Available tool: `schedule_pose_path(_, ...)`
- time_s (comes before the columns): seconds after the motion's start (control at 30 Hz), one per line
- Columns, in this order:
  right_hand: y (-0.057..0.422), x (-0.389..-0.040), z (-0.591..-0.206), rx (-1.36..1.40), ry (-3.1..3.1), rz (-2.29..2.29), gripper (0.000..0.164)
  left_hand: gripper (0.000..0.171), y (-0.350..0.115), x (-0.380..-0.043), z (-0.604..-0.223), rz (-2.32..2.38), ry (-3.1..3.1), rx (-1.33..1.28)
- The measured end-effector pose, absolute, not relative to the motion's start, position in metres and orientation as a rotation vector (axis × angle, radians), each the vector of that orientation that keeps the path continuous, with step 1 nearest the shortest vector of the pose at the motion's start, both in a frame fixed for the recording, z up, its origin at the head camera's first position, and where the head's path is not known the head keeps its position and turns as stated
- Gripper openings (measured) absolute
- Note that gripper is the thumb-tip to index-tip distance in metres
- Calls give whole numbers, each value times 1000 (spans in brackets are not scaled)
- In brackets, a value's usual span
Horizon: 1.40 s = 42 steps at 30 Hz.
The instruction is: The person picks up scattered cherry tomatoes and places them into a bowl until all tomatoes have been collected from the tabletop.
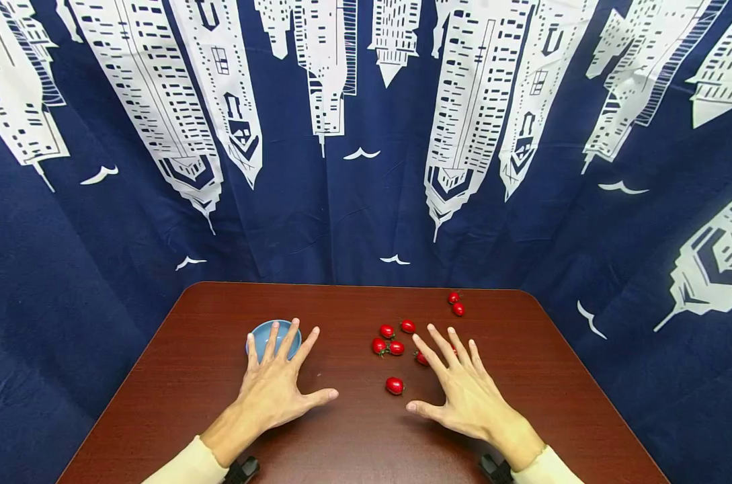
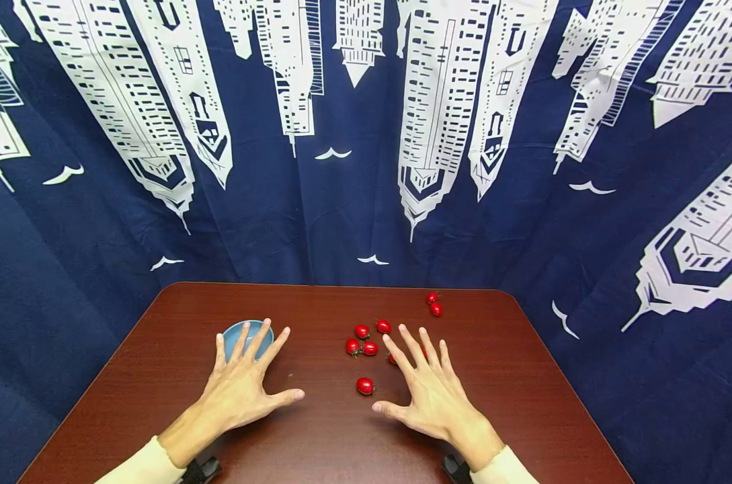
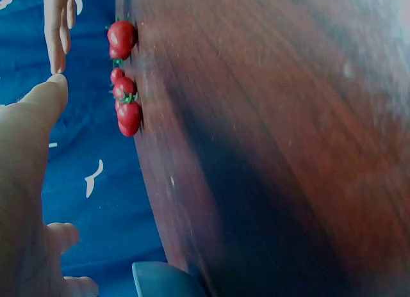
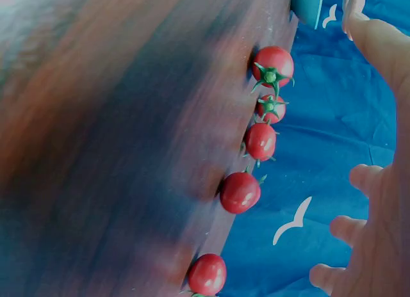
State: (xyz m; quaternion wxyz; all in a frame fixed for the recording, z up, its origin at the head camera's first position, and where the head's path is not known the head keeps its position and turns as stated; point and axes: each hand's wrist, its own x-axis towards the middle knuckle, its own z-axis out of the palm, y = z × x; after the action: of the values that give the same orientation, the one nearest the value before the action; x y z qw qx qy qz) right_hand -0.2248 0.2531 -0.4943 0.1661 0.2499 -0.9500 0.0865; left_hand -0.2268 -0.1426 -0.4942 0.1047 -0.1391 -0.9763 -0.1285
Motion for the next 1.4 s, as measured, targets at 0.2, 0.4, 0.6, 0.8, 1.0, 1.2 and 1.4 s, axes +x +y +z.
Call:
schedule_pose_path(0.2,247,-229,-489,720,-2698,244,115,120,-150,-234,-492,-422,-2865,-375)
schedule_pose_path(0.4,238,-229,-485,746,-2685,257,110,118,-161,-241,-490,-430,-2836,-316)
schedule_pose_path(0.6,229,-231,-481,796,-2651,247,106,115,-173,-249,-493,-494,-2851,-234)
schedule_pose_path(0.8,215,-235,-479,873,-2639,251,105,118,-192,-255,-498,-574,-2874,-132)
schedule_pose_path(1.0,200,-239,-479,939,-2656,265,100,118,-207,-258,-498,-606,-2890,-81)
schedule_pose_path(1.2,185,-244,-478,997,-2652,237,97,119,-215,-259,-494,-580,-2886,-107)
schedule_pose_path(1.4,170,-249,-480,1063,-2649,249,94,120,-219,-262,-493,-582,-2891,-134)
